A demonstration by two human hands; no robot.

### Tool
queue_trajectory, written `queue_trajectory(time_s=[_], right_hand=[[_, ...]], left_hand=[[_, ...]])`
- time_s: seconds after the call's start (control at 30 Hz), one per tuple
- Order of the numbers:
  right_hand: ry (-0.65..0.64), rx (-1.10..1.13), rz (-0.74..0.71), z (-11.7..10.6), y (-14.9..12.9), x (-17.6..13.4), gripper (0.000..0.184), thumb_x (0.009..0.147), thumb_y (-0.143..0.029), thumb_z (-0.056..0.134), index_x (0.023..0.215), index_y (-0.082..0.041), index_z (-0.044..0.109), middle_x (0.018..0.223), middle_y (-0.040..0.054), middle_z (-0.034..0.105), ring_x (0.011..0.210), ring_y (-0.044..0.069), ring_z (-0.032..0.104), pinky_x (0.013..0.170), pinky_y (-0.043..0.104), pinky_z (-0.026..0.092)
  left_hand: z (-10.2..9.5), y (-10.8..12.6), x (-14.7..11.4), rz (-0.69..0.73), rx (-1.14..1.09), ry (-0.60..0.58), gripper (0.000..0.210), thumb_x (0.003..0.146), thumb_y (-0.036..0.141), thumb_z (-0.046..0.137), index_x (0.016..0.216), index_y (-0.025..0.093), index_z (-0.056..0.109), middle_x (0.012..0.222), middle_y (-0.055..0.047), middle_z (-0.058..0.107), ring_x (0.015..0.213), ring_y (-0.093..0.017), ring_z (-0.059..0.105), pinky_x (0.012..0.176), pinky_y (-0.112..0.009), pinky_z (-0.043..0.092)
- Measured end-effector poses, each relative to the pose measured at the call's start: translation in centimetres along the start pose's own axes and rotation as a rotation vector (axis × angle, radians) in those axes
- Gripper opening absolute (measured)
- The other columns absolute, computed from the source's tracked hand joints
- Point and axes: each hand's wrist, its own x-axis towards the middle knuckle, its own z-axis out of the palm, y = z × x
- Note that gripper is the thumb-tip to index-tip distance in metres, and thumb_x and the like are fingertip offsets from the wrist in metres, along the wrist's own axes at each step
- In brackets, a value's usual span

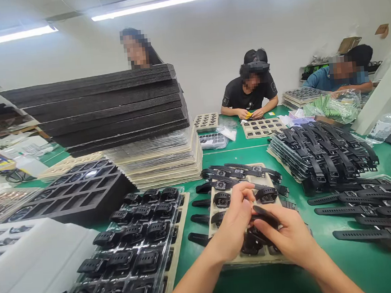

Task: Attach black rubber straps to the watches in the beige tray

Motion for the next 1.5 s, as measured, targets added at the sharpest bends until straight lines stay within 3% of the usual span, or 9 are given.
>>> queue_trajectory(time_s=[0.27,0.43,0.57,0.7,1.03,1.13,1.23,1.4,1.5], right_hand=[[0.236,0.036,0.066,-0.7,0.7,-0.2,0.012,0.094,-0.032,0.071,0.095,-0.027,0.081,0.091,0.0024,0.083,0.076,0.021,0.078,0.067,0.026,0.061],[0.327,0.033,0.024,-0.7,0.7,0.0,0.008,0.09,-0.031,0.075,0.092,-0.028,0.082,0.086,0.002,0.08,0.076,0.02,0.076,0.068,0.027,0.061],[0.405,0.107,0.115,-0.5,0.9,-0.3,0.012,0.088,-0.036,0.076,0.093,-0.027,0.082,0.089,0.0047,0.082,0.079,0.024,0.078,0.071,0.031,0.064],[0.333,0.168,0.144,-0.4,1.2,-0.4,0.015,0.089,-0.039,0.076,0.094,-0.026,0.082,0.093,0.0061,0.082,0.083,0.025,0.077,0.075,0.035,0.065],[0.241,0.174,0.095,-0.4,1.3,-0.7,0.022,0.1,-0.041,0.063,0.108,-0.026,0.077,0.105,0.0075,0.071,0.091,0.024,0.07,0.08,0.035,0.06],[0.304,0.22,0.064,-0.5,1.3,-1.1,0.033,0.107,-0.039,0.05,0.137,-0.033,0.063,0.108,0.0057,0.065,0.071,0.016,0.06,0.061,0.027,0.055],[0.348,0.221,-0.089,-1.0,1.5,-1.2,0.048,0.11,-0.036,0.044,0.157,-0.043,0.037,0.096,0.002,0.062,0.071,0.016,0.058,0.06,0.026,0.052],[0.249,-0.005,-0.184,-2.2,1.1,-1.1,0.026,0.106,-0.032,0.054,0.123,-0.032,0.073,0.086,0.0035,0.057,0.075,0.019,0.057,0.064,0.03,0.051],[0.304,0.032,-0.149,-2.2,0.7,-1.0,0.022,0.106,-0.024,0.05,0.106,-0.028,0.072,0.093,0.0044,0.06,0.084,0.02,0.06,0.071,0.031,0.051]], left_hand=[[-1.4,1.9,0.6,-0.089,-0.137,-0.242,0.05,0.089,0.052,0.074,0.128,0.028,0.054,0.126,-0.008,0.051,0.108,-0.022,0.056,0.083,-0.029,0.048],[-1.0,2.6,0.6,-0.021,0.118,-0.16,0.049,0.083,0.02,0.077,0.128,0.028,0.06,0.141,-0.008,0.053,0.132,-0.027,0.051,0.11,-0.038,0.044],[-0.6,2.2,0.9,-0.029,0.35,0.001,0.04,0.079,0.021,0.079,0.118,0.025,0.069,0.127,-0.007,0.067,0.118,-0.026,0.061,0.104,-0.038,0.048],[-0.1,1.7,1.0,-0.055,0.364,0.118,0.019,0.081,0.028,0.078,0.098,0.021,0.078,0.106,-0.008,0.076,0.102,-0.026,0.067,0.095,-0.037,0.051],[0.4,0.9,1.1,-0.038,0.272,0.114,0.023,0.08,0.024,0.079,0.104,0.023,0.081,0.105,-0.007,0.076,0.098,-0.024,0.068,0.085,-0.033,0.051],[0.0,1.0,1.0,-0.025,0.244,0.093,0.023,0.078,0.024,0.081,0.101,0.022,0.081,0.101,-0.007,0.075,0.094,-0.023,0.067,0.085,-0.033,0.051],[-0.2,1.1,0.9,0.003,0.241,0.051,0.024,0.075,0.023,0.084,0.099,0.02,0.08,0.096,-0.006,0.074,0.091,-0.022,0.066,0.086,-0.033,0.051],[0.1,1.3,0.9,0.018,0.25,0.029,0.02,0.077,0.024,0.084,0.096,0.019,0.08,0.096,-0.007,0.073,0.09,-0.021,0.065,0.086,-0.032,0.052],[0.2,1.1,0.9,0.046,0.232,0.038,0.021,0.078,0.023,0.083,0.098,0.02,0.08,0.098,-0.007,0.073,0.09,-0.021,0.065,0.086,-0.032,0.052]])
